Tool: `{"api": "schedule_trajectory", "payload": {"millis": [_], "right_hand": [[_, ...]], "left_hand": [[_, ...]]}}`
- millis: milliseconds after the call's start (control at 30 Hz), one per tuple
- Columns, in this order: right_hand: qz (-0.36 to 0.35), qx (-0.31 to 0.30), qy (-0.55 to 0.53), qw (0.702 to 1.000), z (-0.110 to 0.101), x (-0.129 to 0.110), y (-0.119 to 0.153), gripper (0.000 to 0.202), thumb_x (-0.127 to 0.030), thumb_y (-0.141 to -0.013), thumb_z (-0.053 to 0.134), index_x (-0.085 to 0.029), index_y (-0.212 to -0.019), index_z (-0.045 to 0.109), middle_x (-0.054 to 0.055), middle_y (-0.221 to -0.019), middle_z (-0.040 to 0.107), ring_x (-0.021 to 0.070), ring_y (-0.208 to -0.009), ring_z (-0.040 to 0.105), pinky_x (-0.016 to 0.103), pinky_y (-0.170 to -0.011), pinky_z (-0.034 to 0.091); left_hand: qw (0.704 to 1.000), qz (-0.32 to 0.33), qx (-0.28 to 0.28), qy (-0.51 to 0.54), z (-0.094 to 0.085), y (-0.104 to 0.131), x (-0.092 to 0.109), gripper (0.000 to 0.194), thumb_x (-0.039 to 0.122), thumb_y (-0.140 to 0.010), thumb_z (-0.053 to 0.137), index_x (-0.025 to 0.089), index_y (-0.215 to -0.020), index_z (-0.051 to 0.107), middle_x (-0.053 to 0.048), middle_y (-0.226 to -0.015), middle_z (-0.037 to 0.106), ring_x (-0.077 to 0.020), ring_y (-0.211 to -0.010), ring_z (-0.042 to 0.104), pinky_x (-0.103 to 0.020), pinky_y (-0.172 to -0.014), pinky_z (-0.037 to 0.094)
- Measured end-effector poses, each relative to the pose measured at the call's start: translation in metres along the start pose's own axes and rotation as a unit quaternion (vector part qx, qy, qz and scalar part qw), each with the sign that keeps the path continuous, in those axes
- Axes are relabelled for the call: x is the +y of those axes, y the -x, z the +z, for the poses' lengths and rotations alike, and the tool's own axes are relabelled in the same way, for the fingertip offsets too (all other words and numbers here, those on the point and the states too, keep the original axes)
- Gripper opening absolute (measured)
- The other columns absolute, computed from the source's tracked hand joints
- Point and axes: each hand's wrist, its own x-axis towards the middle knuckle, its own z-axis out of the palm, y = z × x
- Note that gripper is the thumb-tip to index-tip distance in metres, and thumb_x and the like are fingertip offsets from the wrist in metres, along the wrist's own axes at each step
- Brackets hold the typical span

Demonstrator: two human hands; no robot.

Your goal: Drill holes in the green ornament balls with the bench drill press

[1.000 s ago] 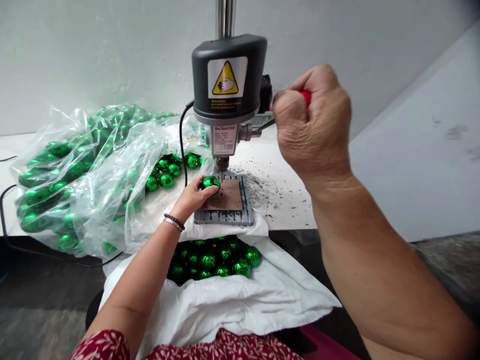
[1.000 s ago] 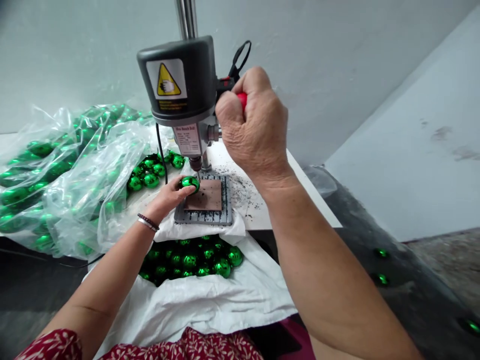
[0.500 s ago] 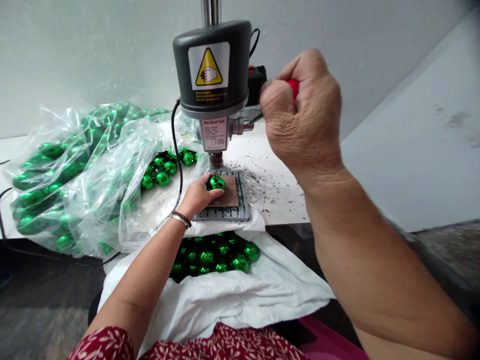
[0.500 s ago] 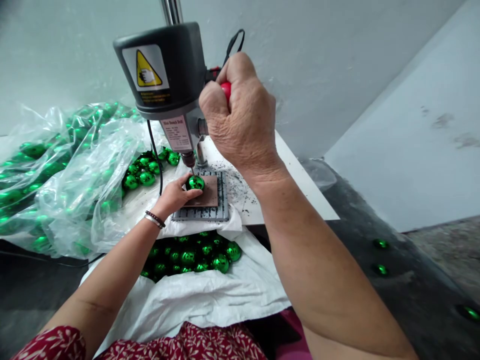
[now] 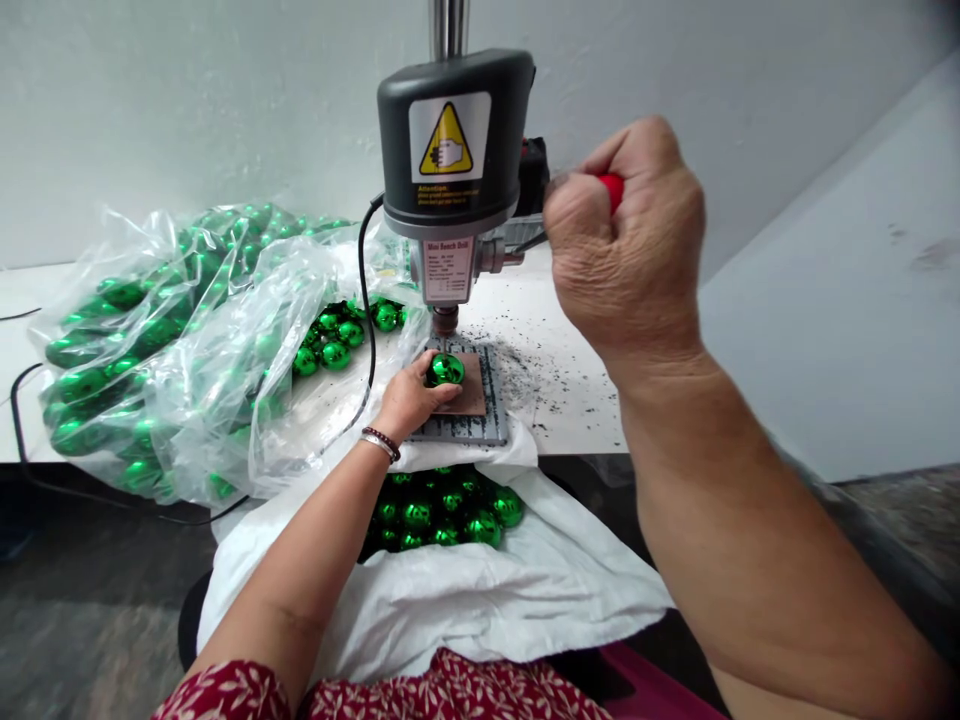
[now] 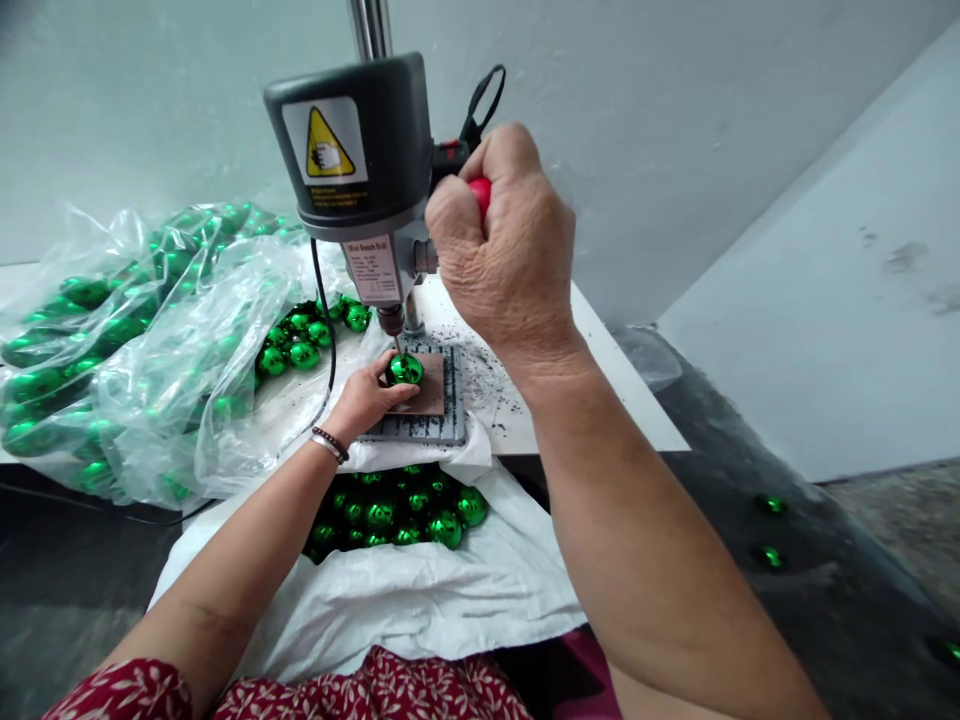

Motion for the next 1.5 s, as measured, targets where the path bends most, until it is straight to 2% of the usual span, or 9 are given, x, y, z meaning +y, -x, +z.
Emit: {"api": "schedule_trajectory", "payload": {"millis": [133, 267, 500, 667, 867, 1100, 1333, 1500], "right_hand": [[-0.044, -0.001, -0.003, 0.999, 0.002, 0.013, 0.01, 0.017, -0.017, -0.088, 0.053, -0.018, -0.078, 0.039, -0.007, -0.065, 0.038, 0.0019, -0.061, 0.032, 0.019, -0.065, 0.029], [-0.082, 0.023, -0.015, 0.996, 0.004, 0.025, 0.021, 0.011, -0.022, -0.088, 0.053, -0.017, -0.082, 0.045, -0.008, -0.066, 0.042, 0.0004, -0.06, 0.036, 0.017, -0.065, 0.031], [-0.089, 0.026, -0.01, 0.996, 0.004, 0.027, 0.028, 0.01, -0.024, -0.087, 0.05, -0.017, -0.083, 0.045, -0.006, -0.069, 0.047, 0.0024, -0.062, 0.04, 0.018, -0.066, 0.036], [-0.078, 0.044, -0.008, 0.996, 0.007, 0.029, 0.037, 0.009, -0.025, -0.088, 0.05, -0.018, -0.084, 0.046, -0.005, -0.07, 0.05, 0.0043, -0.064, 0.044, 0.021, -0.065, 0.038], [-0.083, 0.091, -0.007, 0.992, 0.014, 0.035, 0.046, 0.012, -0.031, -0.088, 0.049, -0.019, -0.083, 0.047, -0.004, -0.07, 0.048, 0.0055, -0.062, 0.044, 0.023, -0.062, 0.04], [-0.08, 0.113, 0.014, 0.99, 0.02, 0.041, 0.054, 0.018, -0.038, -0.09, 0.049, -0.021, -0.083, 0.048, -0.001, -0.071, 0.052, 0.0079, -0.061, 0.047, 0.025, -0.06, 0.042], [-0.11, 0.126, 0.009, 0.986, 0.022, 0.048, 0.061, 0.02, -0.038, -0.09, 0.05, -0.02, -0.084, 0.049, -0.001, -0.068, 0.053, 0.0072, -0.058, 0.048, 0.023, -0.058, 0.04], [-0.122, 0.096, 0.013, 0.988, 0.025, 0.06, 0.08, 0.017, -0.035, -0.088, 0.052, -0.019, -0.084, 0.049, -0.002, -0.067, 0.053, 0.0062, -0.056, 0.045, 0.021, -0.056, 0.039]], "left_hand": [[1.0, 0.011, -0.01, -0.004, 0.0, 0.001, 0.001, 0.066, 0.037, -0.075, 0.077, 0.021, -0.136, 0.062, -0.005, -0.099, 0.074, -0.0255, -0.092, 0.067, -0.033, -0.08, 0.051], [1.0, 0.002, -0.002, -0.001, 0.0, 0.001, 0.002, 0.065, 0.034, -0.074, 0.08, 0.021, -0.135, 0.064, -0.005, -0.095, 0.074, -0.0258, -0.09, 0.068, -0.033, -0.08, 0.051], [1.0, -0.005, -0.004, -0.002, 0.0, 0.001, 0.002, 0.068, 0.035, -0.072, 0.08, 0.021, -0.136, 0.063, -0.005, -0.097, 0.074, -0.0261, -0.091, 0.068, -0.033, -0.082, 0.051], [1.0, 0.006, -0.017, 0.0, 0.001, 0.001, -0.002, 0.065, 0.038, -0.075, 0.077, 0.022, -0.135, 0.063, -0.003, -0.098, 0.075, -0.0239, -0.09, 0.067, -0.031, -0.079, 0.05], [1.0, -0.002, -0.008, 0.014, -0.001, 0.003, 0.002, 0.069, 0.038, -0.072, 0.08, 0.021, -0.136, 0.063, -0.005, -0.104, 0.076, -0.0247, -0.097, 0.067, -0.032, -0.086, 0.051], [1.0, -0.013, -0.009, 0.004, -0.001, 0.005, 0.003, 0.067, 0.037, -0.073, 0.079, 0.022, -0.136, 0.064, -0.004, -0.101, 0.076, -0.025, -0.094, 0.068, -0.033, -0.086, 0.051], [1.0, -0.004, -0.005, 0.019, 0.003, 0.003, -0.002, 0.065, 0.037, -0.073, 0.079, 0.022, -0.134, 0.064, -0.005, -0.105, 0.077, -0.0253, -0.095, 0.069, -0.034, -0.088, 0.052], [1.0, -0.005, -0.004, 0.009, 0.001, 0.004, 0.001, 0.063, 0.036, -0.072, 0.079, 0.023, -0.133, 0.065, -0.004, -0.103, 0.077, -0.0263, -0.097, 0.069, -0.035, -0.089, 0.052]]}}
